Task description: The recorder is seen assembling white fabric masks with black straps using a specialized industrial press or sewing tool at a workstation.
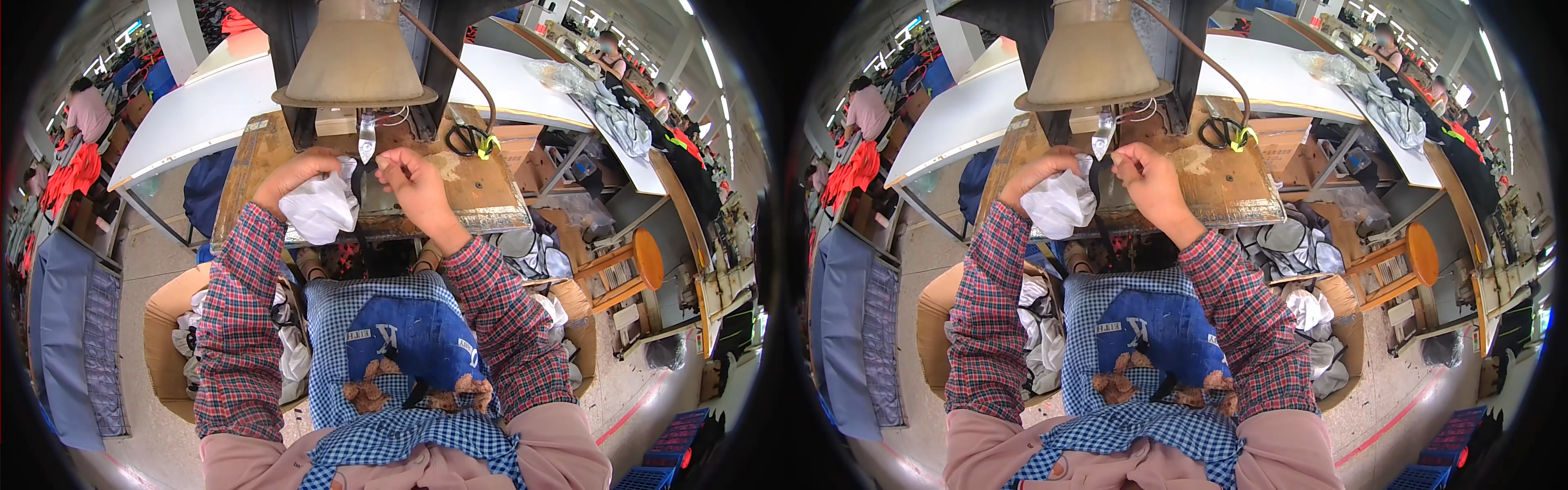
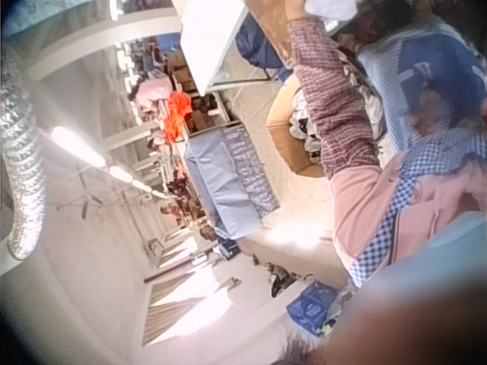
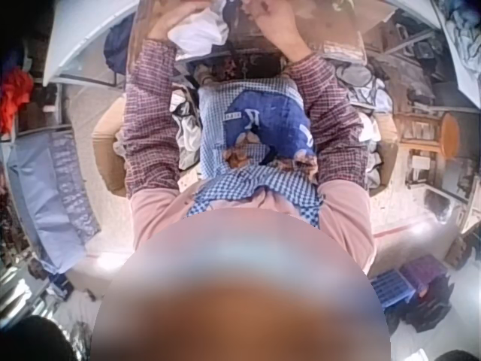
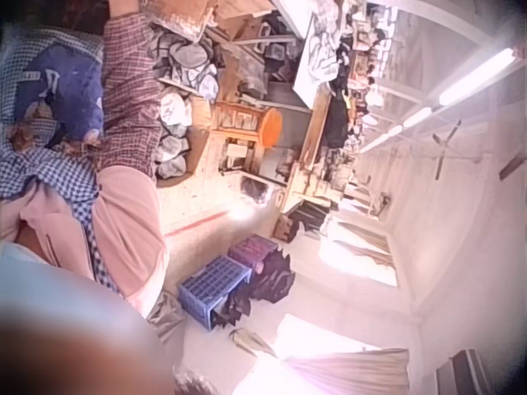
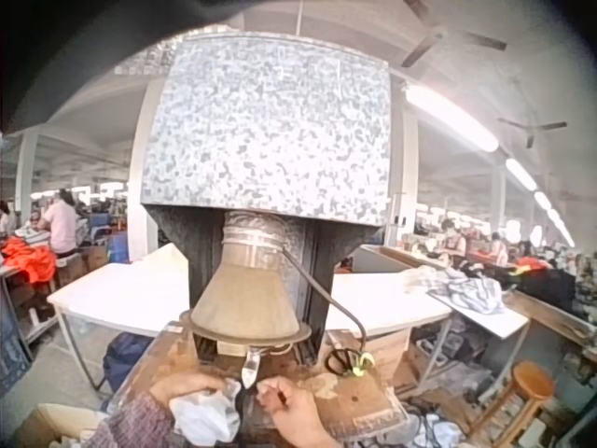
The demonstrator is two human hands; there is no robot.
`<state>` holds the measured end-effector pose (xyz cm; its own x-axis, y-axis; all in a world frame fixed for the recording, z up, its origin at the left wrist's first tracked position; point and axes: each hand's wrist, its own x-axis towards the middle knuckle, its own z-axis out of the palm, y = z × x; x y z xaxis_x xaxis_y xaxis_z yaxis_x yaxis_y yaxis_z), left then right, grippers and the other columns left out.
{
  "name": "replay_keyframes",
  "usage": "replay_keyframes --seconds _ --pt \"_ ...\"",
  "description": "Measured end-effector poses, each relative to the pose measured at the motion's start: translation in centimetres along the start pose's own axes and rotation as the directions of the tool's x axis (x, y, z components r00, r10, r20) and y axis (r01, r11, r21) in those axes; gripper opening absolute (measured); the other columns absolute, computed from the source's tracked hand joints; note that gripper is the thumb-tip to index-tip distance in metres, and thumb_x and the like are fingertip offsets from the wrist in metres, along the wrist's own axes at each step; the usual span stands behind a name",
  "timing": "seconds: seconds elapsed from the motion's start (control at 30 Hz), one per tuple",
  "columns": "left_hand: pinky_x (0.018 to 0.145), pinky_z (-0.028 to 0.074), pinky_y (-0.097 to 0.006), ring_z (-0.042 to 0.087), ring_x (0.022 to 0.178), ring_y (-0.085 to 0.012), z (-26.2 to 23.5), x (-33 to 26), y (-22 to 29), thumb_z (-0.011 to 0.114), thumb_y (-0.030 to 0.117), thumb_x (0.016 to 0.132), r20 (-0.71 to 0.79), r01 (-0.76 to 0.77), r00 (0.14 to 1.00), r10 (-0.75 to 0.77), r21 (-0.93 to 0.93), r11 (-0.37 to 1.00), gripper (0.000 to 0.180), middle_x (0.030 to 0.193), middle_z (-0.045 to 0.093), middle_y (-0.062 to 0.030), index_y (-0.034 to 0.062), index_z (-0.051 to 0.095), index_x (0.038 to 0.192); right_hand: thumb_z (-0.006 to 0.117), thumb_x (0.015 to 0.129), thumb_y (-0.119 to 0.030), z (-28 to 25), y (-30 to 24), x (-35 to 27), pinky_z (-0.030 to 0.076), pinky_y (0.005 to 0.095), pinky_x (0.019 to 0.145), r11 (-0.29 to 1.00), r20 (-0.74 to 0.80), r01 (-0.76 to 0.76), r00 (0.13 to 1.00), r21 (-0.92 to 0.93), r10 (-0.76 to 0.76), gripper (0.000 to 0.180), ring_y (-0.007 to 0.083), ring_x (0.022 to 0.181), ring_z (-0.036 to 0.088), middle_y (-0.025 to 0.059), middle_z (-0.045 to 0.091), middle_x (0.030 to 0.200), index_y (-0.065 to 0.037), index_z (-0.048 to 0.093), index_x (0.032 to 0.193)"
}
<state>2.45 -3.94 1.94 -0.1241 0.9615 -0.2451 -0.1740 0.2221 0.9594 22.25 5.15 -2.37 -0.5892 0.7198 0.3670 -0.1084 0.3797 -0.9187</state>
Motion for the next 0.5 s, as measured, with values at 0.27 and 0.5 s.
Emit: replay_keyframes --seconds 0.27,0.5 --pt "0.085 0.047 -0.028 0.059 0.094 -0.0184 0.5 -0.2 0.4 0.069 0.012 0.071 0.011 -0.015 1.0 0.015 0.08 0.997 0.055 0.105 0.06 -0.0082 -0.002 0.055 0.122 0.059 0.096 -0.015 -0.4 0.0 0.3 0.051 0.0243 0.067 0.988 0.014 -0.069 0.998 0.139 0.068 0.017 0.0083 0.075 0.061 0.0031 0.066 0.085 0.0 0.063 0.102" --pt "0.075 0.049 -0.025 0.062 0.082 -0.0142 -0.8 1.0 -0.3 0.066 0.013 0.075 0.102 -0.107 0.991 0.091 0.158 0.982 0.043 0.095 0.065 -0.0063 -0.001 0.061 0.115 0.059 0.097 -0.017 -0.4 -0.2 0.4 0.052 0.024 0.069 0.969 0.052 -0.137 0.99 0.205 0.129 0.018 0.0087 0.078 0.062 0.0035 0.066 0.087 0.0 0.063 0.103"
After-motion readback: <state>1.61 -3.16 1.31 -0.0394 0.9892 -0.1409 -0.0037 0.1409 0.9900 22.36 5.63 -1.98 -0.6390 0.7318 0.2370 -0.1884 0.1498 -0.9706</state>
